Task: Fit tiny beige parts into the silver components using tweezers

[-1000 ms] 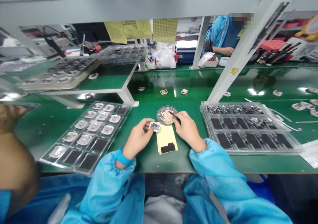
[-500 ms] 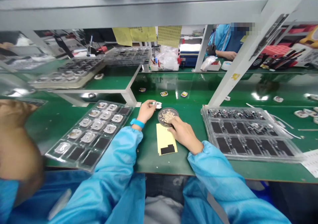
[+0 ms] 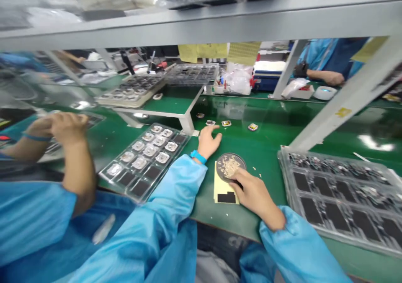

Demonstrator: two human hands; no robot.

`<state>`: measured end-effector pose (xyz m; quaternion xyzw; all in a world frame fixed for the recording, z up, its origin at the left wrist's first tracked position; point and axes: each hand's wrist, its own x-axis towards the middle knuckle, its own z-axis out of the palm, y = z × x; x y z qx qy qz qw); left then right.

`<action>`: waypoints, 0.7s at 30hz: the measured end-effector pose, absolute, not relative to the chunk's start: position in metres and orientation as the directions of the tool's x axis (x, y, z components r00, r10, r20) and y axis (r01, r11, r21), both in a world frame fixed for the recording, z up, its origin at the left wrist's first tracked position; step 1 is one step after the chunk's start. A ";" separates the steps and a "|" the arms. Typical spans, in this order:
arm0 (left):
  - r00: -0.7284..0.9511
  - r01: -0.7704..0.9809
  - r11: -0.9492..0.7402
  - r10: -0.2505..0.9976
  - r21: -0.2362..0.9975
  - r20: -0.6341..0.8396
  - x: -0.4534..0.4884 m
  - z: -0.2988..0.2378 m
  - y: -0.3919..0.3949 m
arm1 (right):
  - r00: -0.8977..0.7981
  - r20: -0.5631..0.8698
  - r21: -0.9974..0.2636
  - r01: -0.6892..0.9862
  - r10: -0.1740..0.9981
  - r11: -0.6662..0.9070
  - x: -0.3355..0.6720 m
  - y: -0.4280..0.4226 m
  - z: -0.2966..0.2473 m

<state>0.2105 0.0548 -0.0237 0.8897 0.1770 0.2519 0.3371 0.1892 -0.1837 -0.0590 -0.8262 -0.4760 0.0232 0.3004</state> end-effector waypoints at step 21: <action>0.900 0.434 -0.899 0.430 -0.055 0.076 0.096 0.014 0.205 | 0.708 0.534 -0.615 0.700 0.461 -0.363 0.177 -0.231 -0.058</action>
